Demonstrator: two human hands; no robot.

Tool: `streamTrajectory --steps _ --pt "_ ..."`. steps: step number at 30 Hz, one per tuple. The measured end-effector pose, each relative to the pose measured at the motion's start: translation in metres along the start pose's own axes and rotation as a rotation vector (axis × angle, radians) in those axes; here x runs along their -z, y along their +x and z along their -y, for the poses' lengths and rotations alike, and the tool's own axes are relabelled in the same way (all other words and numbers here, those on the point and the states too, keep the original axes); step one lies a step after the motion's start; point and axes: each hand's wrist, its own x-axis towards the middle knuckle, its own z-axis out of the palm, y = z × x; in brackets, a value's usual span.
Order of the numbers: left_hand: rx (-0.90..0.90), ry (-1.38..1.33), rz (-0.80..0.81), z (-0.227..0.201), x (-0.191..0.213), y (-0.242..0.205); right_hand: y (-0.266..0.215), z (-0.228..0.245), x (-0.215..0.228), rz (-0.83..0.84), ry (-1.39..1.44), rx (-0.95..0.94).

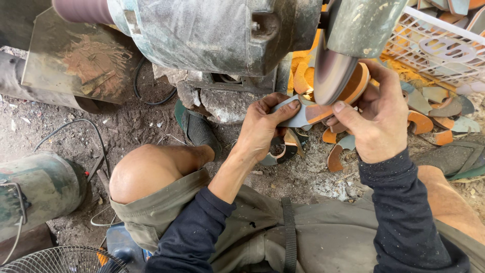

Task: The person sits on the ground and uses a bench grinder to smooth the edges of multiple sandal soles. They handle each sole one at a time, pressing it against the spinning wheel and rotating it to grind different edges.

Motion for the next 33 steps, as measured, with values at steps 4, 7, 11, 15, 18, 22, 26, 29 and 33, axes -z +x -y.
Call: streamTrajectory --steps 4,7,11,15,18,22,26,29,33 --pt "0.024 -0.040 0.000 0.000 0.003 0.002 -0.002 -0.007 -0.004 0.029 0.018 0.068" --pt "0.006 -0.029 0.013 0.002 0.007 0.004 -0.004 -0.012 -0.004 0.033 0.038 0.087" --pt "-0.006 -0.036 0.019 0.006 0.011 0.006 -0.005 -0.016 -0.006 0.037 0.064 0.103" --pt "0.007 -0.025 0.005 0.008 0.015 0.008 -0.008 -0.018 -0.008 0.020 0.060 0.071" --pt "-0.006 -0.013 0.025 0.008 0.017 0.009 -0.010 -0.019 -0.010 0.020 0.038 0.064" --pt "0.028 -0.064 0.030 0.006 0.020 0.009 -0.012 -0.021 -0.014 0.017 0.036 0.069" --pt "0.034 -0.079 0.049 0.007 0.023 0.009 -0.015 -0.023 -0.018 -0.003 0.029 0.076" --pt "0.041 -0.064 0.050 0.009 0.026 0.010 -0.017 -0.024 -0.018 -0.009 0.008 0.054" --pt "0.054 -0.021 0.038 0.011 0.029 0.011 -0.019 -0.025 -0.019 -0.021 -0.005 0.053"
